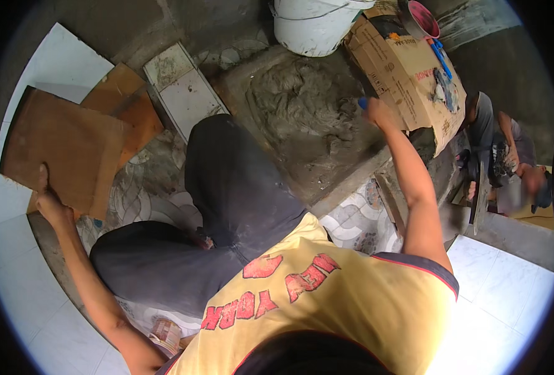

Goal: The person applies mortar to a wall using a trowel and then positions a ceramic tile onto the prepared surface.

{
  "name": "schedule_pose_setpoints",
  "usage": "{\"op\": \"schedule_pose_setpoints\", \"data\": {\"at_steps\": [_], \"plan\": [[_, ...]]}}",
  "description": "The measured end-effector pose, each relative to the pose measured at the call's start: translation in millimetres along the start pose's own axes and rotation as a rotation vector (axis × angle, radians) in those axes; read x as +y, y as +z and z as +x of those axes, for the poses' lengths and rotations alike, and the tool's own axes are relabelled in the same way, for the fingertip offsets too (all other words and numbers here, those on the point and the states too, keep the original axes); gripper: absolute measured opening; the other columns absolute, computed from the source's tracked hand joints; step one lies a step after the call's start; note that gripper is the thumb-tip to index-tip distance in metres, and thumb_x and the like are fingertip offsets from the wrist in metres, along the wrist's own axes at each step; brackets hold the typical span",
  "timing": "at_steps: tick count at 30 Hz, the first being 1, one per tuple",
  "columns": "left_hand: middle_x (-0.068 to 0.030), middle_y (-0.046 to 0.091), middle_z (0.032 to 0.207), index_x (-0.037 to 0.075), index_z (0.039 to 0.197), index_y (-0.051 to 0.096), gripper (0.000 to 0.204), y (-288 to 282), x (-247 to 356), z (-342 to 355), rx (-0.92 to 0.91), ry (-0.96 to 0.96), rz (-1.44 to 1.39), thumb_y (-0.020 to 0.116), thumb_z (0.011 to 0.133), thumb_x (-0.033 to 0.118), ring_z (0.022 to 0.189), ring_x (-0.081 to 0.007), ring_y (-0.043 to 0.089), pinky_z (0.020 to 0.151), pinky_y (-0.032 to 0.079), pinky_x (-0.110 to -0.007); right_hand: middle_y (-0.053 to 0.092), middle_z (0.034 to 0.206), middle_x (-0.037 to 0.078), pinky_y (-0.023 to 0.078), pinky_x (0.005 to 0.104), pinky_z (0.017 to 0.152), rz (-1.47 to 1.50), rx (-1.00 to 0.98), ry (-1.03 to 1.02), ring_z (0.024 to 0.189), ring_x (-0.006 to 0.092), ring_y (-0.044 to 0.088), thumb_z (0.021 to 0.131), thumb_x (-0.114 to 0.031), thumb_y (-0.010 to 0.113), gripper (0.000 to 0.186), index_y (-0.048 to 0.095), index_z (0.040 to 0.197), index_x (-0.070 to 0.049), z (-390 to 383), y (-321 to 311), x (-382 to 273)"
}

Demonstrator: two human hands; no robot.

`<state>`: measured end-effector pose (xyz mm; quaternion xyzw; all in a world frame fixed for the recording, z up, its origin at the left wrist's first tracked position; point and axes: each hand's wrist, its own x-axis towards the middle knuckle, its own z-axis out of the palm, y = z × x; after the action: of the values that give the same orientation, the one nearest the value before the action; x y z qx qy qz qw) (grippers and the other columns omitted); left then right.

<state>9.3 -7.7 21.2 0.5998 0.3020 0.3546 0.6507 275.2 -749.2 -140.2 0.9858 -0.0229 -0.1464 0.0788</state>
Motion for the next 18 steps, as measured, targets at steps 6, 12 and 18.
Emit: {"op": "schedule_pose_setpoints", "data": {"at_steps": [6, 12, 18], "plan": [[-0.0142, 0.06, 0.131, -0.006, 0.137, 0.052, 0.06, 13.5, -4.4, -12.4, -0.052, -0.008, -0.013, 0.076, 0.088, 0.021, 0.113, -0.0276, 0.062, 0.095, 0.053, -0.041, 0.071, 0.109, 0.025, 0.057, 0.0483, 0.087, -0.064, -0.113, -0.168, 0.104, 0.0383, 0.07, 0.085, -0.015, 0.065, 0.029, 0.069, 0.109, 0.0, 32.8, 21.3, -92.9], [-0.0139, 0.059, 0.133, -0.006, 0.137, 0.052, 0.055, -8.0, 8.2, -15.5, -0.045, -0.151, -0.177, 0.072, 0.091, 0.018, 0.114, -0.0283, 0.062, 0.097, 0.054, -0.042, 0.071, 0.109, 0.025, 0.056, 0.0487, 0.089, -0.11, -0.198, -0.296, 0.103, 0.0389, 0.07, 0.08, -0.014, 0.066, 0.035, 0.069, 0.112, -0.001, -58.2, -27.7, -36.0], [-0.0135, 0.06, 0.133, -0.004, 0.137, 0.052, 0.054, -10.4, 11.9, -12.5, -0.027, -0.184, -0.178, 0.072, 0.092, 0.018, 0.117, -0.0279, 0.061, 0.097, 0.054, -0.043, 0.067, 0.122, 0.024, 0.055, 0.0453, 0.093, 0.294, -0.333, 0.348, 0.114, 0.037, 0.066, 0.082, -0.016, 0.069, 0.039, 0.067, 0.115, 0.004, -10.9, 48.2, 29.6]]}}
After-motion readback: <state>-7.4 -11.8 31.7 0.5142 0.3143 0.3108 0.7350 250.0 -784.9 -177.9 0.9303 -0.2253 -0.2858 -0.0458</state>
